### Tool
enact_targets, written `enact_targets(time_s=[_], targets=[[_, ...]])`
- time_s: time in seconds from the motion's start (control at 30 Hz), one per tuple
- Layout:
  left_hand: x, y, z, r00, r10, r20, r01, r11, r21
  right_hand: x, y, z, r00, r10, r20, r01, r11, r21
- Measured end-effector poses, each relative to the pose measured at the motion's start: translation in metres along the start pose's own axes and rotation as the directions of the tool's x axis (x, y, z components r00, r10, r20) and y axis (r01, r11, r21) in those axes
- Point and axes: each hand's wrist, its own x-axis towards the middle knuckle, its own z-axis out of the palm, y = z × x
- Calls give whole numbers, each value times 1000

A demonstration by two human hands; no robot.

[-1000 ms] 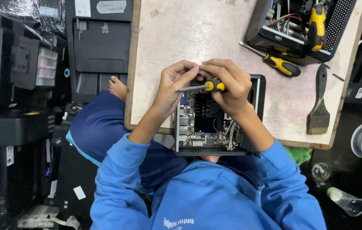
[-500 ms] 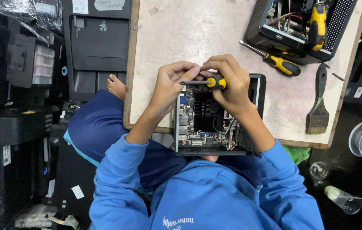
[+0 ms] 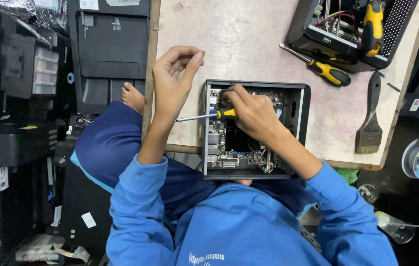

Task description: The person uses a screwdriver to tighten screws on the motherboard and case of a small form-factor computer. They adjust components inside the case and reposition the unit on the table to access different screw locations.

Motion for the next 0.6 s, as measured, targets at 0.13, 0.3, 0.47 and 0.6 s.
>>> enact_targets(time_s=[0.13,0.3,0.47,0.6], targets=[[4,-10,-6,999,3,48,-5,999,47,6,3,0,1000,-22,-16,22,1000,1],[1,13,-15,902,-170,396,82,970,229,9,1,-1,985,6,-173,9,996,90],[-2,12,-10,909,-82,410,51,995,84,11,-1,-14,896,210,-391,20,861,508],[-13,10,7,898,-81,432,69,997,42,12,-1,-21,824,234,-516,48,878,476]])
